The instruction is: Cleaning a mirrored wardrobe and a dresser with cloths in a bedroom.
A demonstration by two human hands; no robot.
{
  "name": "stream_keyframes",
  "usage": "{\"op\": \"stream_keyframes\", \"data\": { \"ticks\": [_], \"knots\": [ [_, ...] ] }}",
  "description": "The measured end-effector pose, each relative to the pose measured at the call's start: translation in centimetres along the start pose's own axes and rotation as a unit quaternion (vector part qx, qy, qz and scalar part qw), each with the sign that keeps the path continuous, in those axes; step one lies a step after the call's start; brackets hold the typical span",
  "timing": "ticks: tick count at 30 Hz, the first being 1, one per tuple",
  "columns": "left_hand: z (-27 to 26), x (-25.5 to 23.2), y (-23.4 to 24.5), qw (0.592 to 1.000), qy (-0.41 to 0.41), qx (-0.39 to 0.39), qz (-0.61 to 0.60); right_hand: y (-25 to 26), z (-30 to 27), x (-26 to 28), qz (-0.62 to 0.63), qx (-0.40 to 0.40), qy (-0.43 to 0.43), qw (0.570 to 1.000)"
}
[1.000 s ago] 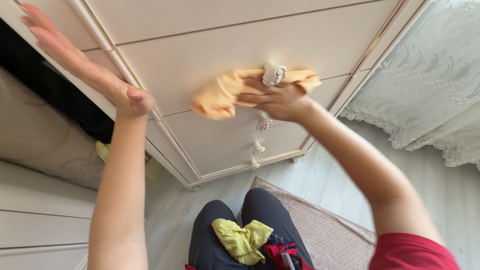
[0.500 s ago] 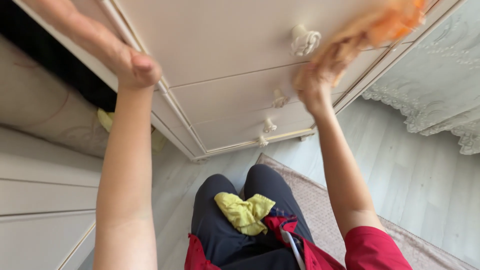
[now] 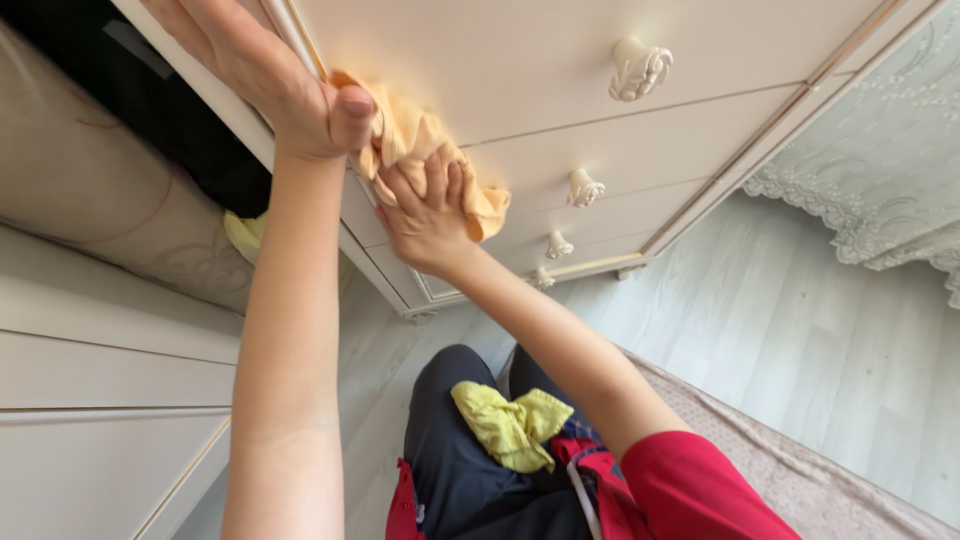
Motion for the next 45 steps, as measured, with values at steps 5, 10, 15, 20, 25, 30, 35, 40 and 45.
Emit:
{"op": "stream_keyframes", "data": {
  "ticks": [5,10,15,20,25,30,35,40,45],
  "knots": [
    [-1.9,-1.4,2.0,0.999,-0.001,0.025,0.032,1.5,-7.0,-6.9,0.033,0.094,0.156,0.983],
    [-5.9,-3.8,3.3,0.997,-0.025,0.075,0.020,5.5,-15.8,-22.9,0.121,0.373,0.178,0.903],
    [-6.9,-2.1,3.4,0.997,0.017,0.062,-0.046,12.0,-14.1,-36.6,-0.135,0.336,0.199,0.911],
    [-9.1,0.3,3.9,0.992,0.022,0.081,-0.093,11.1,-18.5,-34.4,-0.175,0.150,-0.016,0.973],
    [-10.3,1.6,4.6,0.993,0.045,0.071,-0.080,8.7,-29.6,-30.1,-0.097,0.006,-0.220,0.971],
    [-11.8,3.1,4.3,0.986,0.011,0.058,-0.157,4.9,-39.3,-26.7,-0.074,-0.067,-0.569,0.817],
    [-13.2,2.4,4.1,0.993,-0.006,0.084,-0.078,-0.3,-39.5,-14.8,0.030,-0.075,-0.750,0.657],
    [-13.8,1.8,2.7,0.993,-0.082,0.082,0.017,-5.5,-32.5,-3.6,0.275,-0.093,-0.878,0.380],
    [-14.1,1.6,-0.7,0.971,-0.047,0.218,0.090,-2.4,-11.7,-0.2,0.546,-0.044,-0.822,0.154]
  ]
}}
Point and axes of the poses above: each hand's wrist, its own z-axis towards the middle knuckle, its own y-axis out of the back of the hand, x = y × z, the point moved 5 cm from there along z, towards the middle knuckle, and after that the axes turned 14 degrees about -x, right-handed, at the moved point
